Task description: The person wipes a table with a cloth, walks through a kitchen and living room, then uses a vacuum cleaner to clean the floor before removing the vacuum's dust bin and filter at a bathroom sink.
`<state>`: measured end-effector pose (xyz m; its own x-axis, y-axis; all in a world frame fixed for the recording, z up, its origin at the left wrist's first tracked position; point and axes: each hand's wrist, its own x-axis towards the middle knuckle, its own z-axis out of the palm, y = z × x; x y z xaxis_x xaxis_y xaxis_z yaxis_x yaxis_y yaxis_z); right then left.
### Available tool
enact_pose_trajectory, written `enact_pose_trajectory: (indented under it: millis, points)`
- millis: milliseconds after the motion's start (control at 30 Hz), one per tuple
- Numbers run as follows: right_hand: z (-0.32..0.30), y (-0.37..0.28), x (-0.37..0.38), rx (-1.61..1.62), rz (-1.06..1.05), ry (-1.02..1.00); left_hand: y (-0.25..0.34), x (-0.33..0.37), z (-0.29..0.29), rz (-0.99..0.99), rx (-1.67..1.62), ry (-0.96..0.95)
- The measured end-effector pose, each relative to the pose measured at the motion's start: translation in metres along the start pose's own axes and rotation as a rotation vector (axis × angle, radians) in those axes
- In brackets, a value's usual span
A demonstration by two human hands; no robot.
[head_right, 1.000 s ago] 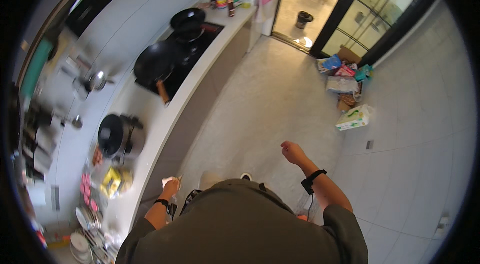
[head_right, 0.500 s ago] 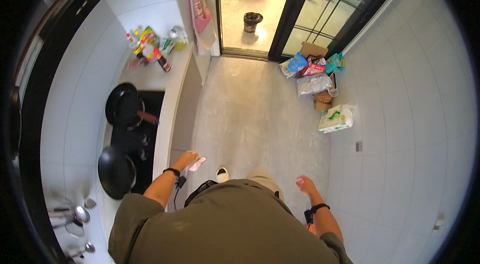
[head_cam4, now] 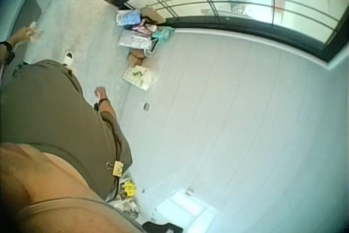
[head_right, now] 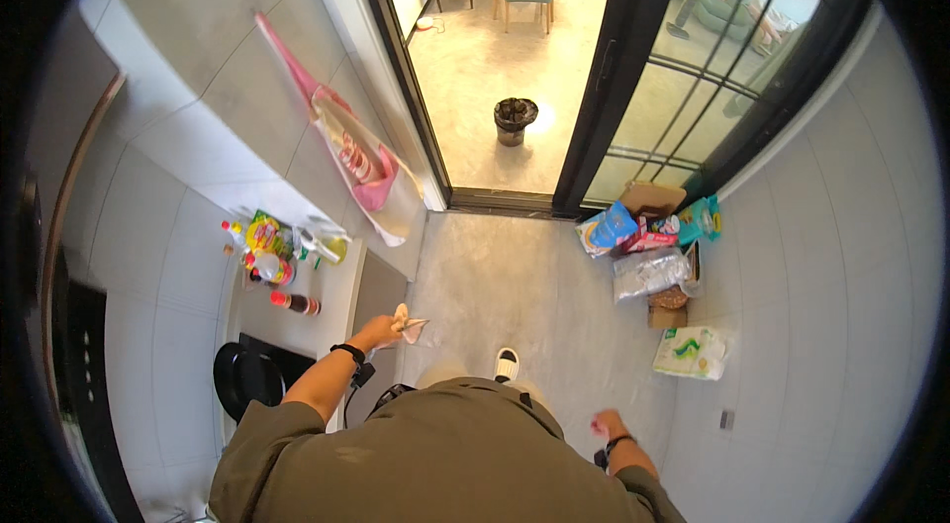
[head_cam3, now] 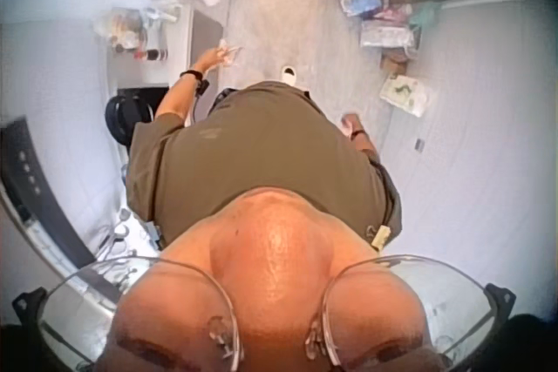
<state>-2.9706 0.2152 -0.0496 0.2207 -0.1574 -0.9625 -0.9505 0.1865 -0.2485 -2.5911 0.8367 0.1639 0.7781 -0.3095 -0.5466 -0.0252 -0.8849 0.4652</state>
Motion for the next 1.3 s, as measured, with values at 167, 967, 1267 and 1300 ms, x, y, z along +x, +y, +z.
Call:
enact_pose_trajectory:
  millis: [167, 967, 1267, 1300]
  points:
    - [-0.014, -0.346, 0.01, -0.817, -0.902, 0.235, 0.048, 0.114, -0.089, -0.016, -0.039, 0.085]
    - [0.115, -0.997, -0.104, -0.918, -1.206, 0.524, 0.278, 0.816, -0.487, 0.145, 0.115, -0.175]
    - [0.129, -1.061, -0.105, -1.068, -0.32, 0.721, 0.187, 0.935, -0.579, -0.264, -0.063, -0.211]
    - [0.131, -1.07, -0.111, -1.075, -0.263, 0.711, 0.162, 0.946, -0.589, -0.222, 0.02, -0.209]
